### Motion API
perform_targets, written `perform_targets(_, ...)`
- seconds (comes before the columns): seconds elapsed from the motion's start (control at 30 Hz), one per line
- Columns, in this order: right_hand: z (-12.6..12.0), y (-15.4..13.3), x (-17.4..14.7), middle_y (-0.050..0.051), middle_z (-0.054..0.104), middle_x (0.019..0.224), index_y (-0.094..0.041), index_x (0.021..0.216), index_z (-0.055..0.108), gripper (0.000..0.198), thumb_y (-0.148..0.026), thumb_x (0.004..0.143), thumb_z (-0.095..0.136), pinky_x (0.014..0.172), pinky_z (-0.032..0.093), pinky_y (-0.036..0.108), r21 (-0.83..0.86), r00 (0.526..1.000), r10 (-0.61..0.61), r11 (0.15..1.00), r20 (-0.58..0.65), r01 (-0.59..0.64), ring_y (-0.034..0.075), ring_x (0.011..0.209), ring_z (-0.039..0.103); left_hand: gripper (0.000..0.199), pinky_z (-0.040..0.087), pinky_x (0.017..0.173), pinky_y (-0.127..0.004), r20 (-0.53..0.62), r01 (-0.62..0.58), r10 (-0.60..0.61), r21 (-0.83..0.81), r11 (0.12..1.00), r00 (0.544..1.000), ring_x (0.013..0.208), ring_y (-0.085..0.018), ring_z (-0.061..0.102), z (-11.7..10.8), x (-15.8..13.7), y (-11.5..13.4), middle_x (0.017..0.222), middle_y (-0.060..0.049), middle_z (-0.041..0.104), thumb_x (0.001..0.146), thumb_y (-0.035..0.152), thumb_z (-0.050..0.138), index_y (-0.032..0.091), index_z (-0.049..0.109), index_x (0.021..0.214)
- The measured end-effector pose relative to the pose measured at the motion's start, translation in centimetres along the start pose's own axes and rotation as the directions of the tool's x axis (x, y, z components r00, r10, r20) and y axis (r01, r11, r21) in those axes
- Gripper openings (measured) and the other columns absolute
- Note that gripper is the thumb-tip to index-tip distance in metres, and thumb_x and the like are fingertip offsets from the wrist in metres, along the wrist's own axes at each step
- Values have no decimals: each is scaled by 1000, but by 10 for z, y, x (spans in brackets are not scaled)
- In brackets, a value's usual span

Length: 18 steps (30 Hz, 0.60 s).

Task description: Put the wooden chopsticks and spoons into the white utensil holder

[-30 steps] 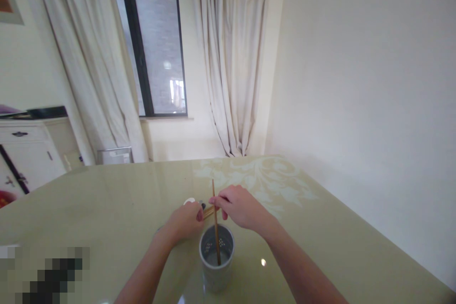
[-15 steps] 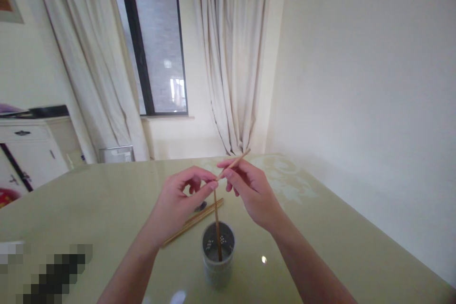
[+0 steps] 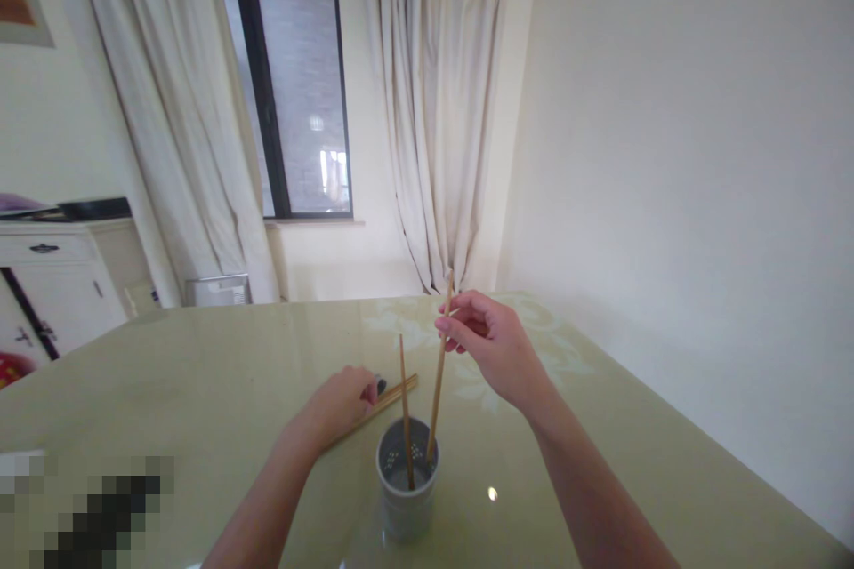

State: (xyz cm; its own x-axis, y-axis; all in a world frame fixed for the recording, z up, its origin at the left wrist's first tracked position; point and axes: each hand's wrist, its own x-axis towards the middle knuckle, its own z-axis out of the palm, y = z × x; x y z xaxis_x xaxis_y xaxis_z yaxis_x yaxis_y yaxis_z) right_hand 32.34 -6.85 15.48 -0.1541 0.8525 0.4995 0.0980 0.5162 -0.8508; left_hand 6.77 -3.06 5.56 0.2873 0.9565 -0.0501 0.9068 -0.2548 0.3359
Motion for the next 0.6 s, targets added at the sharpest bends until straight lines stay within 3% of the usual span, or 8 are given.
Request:
perform_targets(0.2,16,19,2,3,74,75,-17,86,68,22,-35,96,60,55,51,22,-131,984,125,985,124,-109,17,65,76,15,41,74,-28,42,62,-65,54,997,997,93,-23,68,32,14,-3,101,-7,71,75,11,68,21,73,86)
perform_targets(0.6,35,43,0,4,77,73,-17,76,69,28,-31,98,61,55,48,21,-401,944,226,909,241,-115,14,57,72,6,40,65,-28,31,73,-75,56,996,997,82,-22,69,37,14,-9,92,-6,73,73,19,72,20,72,79)
